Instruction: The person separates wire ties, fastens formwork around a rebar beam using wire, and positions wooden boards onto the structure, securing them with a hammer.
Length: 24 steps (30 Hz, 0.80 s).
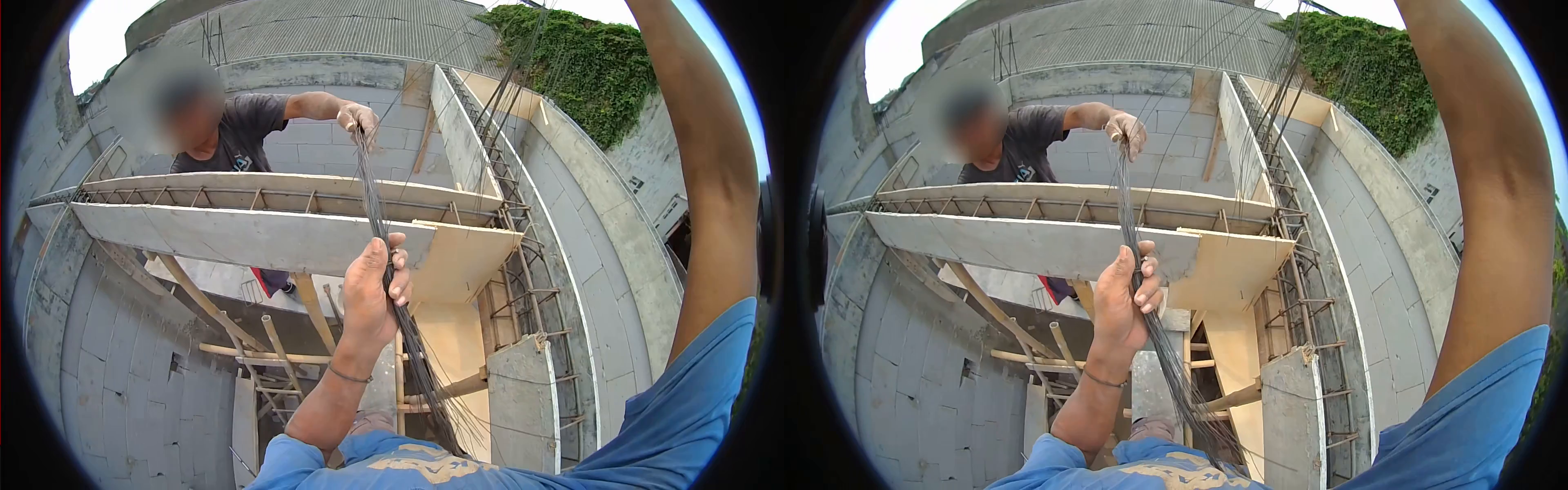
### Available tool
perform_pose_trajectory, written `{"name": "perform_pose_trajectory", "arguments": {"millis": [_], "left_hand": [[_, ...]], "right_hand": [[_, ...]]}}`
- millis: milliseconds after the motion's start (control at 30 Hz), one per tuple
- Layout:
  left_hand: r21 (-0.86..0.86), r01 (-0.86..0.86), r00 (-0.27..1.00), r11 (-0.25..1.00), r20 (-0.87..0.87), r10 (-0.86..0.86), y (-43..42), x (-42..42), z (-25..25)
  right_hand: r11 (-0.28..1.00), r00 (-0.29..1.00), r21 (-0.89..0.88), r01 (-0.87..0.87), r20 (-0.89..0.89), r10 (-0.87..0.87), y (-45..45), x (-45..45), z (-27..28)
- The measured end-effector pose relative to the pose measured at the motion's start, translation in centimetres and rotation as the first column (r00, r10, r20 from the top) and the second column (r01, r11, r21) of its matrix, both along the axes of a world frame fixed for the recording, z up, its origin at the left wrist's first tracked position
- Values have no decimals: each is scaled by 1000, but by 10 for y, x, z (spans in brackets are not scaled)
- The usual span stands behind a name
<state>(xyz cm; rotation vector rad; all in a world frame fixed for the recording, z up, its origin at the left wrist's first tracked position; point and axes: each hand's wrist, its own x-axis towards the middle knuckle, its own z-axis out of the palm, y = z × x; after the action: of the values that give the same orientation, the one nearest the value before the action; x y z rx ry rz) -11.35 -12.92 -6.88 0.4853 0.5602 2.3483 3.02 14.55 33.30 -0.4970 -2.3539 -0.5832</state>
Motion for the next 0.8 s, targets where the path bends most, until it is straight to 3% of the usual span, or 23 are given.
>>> {"name": "perform_pose_trajectory", "arguments": {"millis": [100,167,200,233,433,567,633,700,733,800], "left_hand": [[19,39,999,999,-25,-39,18,-8,-13],[-74,-29,999,997,17,30,30,-6,-10],[48,55,998,997,17,-56,37,-15,-26],[28,94,995,995,25,-95,40,-14,-26],[35,-57,985,998,165,50,71,-2,-12],[74,-309,948,948,-49,313,79,4,-3],[182,-331,922,926,-146,359,80,13,5],[244,-345,877,906,-261,404,91,31,23],[233,-283,902,930,-266,341,100,43,31],[391,-140,894,910,-344,286,121,66,48]], "right_hand": [[999,999,7,50,22,-50,-14,72,-10],[995,994,1,100,33,-100,-28,113,-17],[992,991,-4,130,40,-129,-35,134,-21],[987,986,-10,161,44,-160,-42,158,-23],[905,903,-23,425,74,-423,-108,302,-37],[792,791,-37,610,90,-605,-171,379,-53],[710,710,-44,702,102,-696,-207,410,-60],[617,619,-53,785,116,-777,-244,435,-63],[572,574,-57,818,123,-809,-261,444,-65],[475,480,-63,877,135,-867,-297,458,-71]]}}
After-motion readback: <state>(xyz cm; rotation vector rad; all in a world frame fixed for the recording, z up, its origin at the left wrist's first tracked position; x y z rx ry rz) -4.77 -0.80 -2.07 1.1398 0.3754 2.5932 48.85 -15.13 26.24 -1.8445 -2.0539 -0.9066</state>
